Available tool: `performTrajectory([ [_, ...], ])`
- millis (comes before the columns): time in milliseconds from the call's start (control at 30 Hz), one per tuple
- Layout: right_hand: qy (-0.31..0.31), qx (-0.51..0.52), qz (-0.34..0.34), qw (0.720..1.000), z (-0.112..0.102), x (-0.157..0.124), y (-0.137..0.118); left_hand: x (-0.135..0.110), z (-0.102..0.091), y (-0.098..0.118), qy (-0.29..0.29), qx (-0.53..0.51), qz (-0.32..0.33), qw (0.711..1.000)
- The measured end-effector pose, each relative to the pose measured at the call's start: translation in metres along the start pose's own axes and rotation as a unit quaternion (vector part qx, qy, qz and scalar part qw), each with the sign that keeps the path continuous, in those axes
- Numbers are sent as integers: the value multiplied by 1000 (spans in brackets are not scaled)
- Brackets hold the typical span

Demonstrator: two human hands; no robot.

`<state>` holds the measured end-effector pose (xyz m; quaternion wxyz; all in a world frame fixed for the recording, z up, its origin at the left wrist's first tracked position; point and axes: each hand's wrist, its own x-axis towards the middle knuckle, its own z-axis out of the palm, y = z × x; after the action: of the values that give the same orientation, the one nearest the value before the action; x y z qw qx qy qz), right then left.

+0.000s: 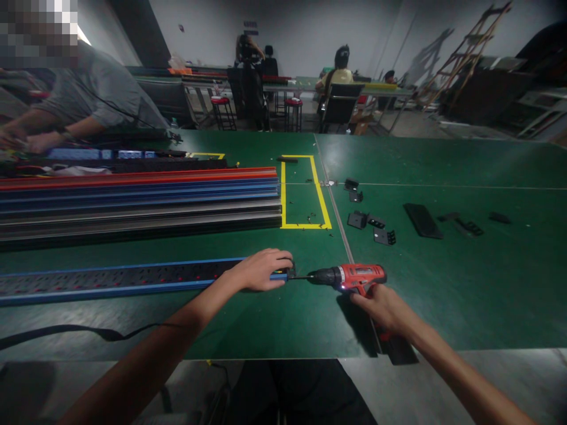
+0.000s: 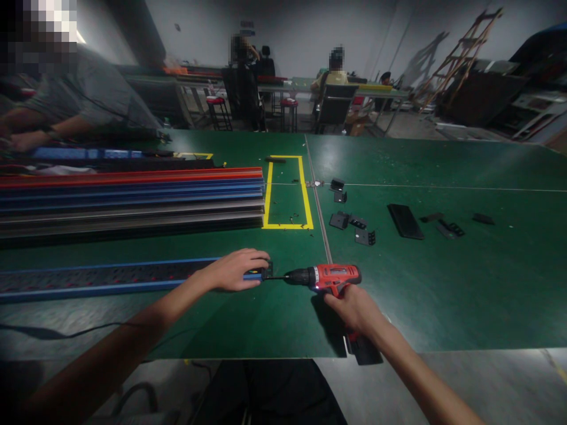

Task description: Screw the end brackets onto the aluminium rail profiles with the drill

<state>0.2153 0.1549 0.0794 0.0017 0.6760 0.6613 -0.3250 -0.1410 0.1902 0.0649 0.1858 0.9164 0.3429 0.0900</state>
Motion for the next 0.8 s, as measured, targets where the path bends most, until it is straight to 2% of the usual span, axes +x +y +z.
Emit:
performTrajectory([
  [800,2,11,-13,1000,2,3,2,-3,1,0,-6,11,-16,1000],
])
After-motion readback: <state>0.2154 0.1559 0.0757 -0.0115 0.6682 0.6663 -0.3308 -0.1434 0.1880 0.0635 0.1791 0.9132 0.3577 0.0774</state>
